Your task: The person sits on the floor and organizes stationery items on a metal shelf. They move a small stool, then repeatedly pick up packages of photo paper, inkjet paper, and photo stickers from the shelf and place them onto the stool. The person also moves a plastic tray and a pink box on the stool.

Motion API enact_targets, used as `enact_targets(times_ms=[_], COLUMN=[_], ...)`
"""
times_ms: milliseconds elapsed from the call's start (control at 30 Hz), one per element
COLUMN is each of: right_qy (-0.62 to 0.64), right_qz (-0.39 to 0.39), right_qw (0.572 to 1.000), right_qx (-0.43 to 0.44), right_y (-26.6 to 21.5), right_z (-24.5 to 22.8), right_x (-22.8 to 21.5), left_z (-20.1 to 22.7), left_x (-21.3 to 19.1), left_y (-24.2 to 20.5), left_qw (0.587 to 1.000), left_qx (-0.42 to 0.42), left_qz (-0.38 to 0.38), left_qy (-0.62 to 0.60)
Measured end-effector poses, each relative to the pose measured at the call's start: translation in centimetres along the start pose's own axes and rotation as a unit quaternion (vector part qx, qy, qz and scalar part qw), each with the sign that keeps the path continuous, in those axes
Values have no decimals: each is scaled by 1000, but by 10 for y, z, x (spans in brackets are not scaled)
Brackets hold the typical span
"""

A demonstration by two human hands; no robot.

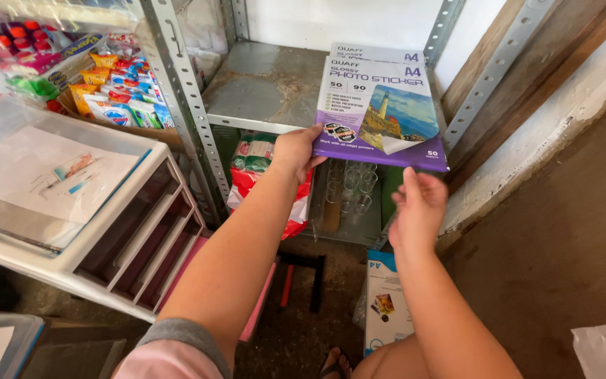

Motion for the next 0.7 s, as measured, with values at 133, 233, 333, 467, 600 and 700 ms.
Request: enact_targets(times_ms=[133, 233, 333, 467, 600, 700], right_qy=[217, 274, 302, 313, 326, 304], right_qz=[0, 10, 42, 71, 80, 56], right_qw=[909, 894, 885, 876, 876, 892], right_qx=[355, 355, 353, 359, 346, 331], right_y=[2, 22, 33, 34, 20, 3], right_z=[7, 29, 43, 57, 49, 18], right_x=[21, 28, 37, 34, 18, 6], left_z=[-1, -2, -2, -9, -13, -15], left_x=[2, 3, 2, -2, -12, -24], left_y=[6, 9, 11, 19, -20, -65], left_qw=[1000, 1000, 999, 998, 997, 991], left_qx=[19, 27, 33, 36, 18, -6], left_qz=[-4, -5, -19, -47, -78, -132], left_qy=[1, 0, 2, 5, -16, -21])
Point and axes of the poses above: each hand's wrist, its own y-axis towards the middle knuckle, its own x-axis out of the palm, z = x × y, the point moved 3 cm from there along y, towards the middle knuckle, and after that the axes turned 9 degrees about y, right-handed, at the moved point
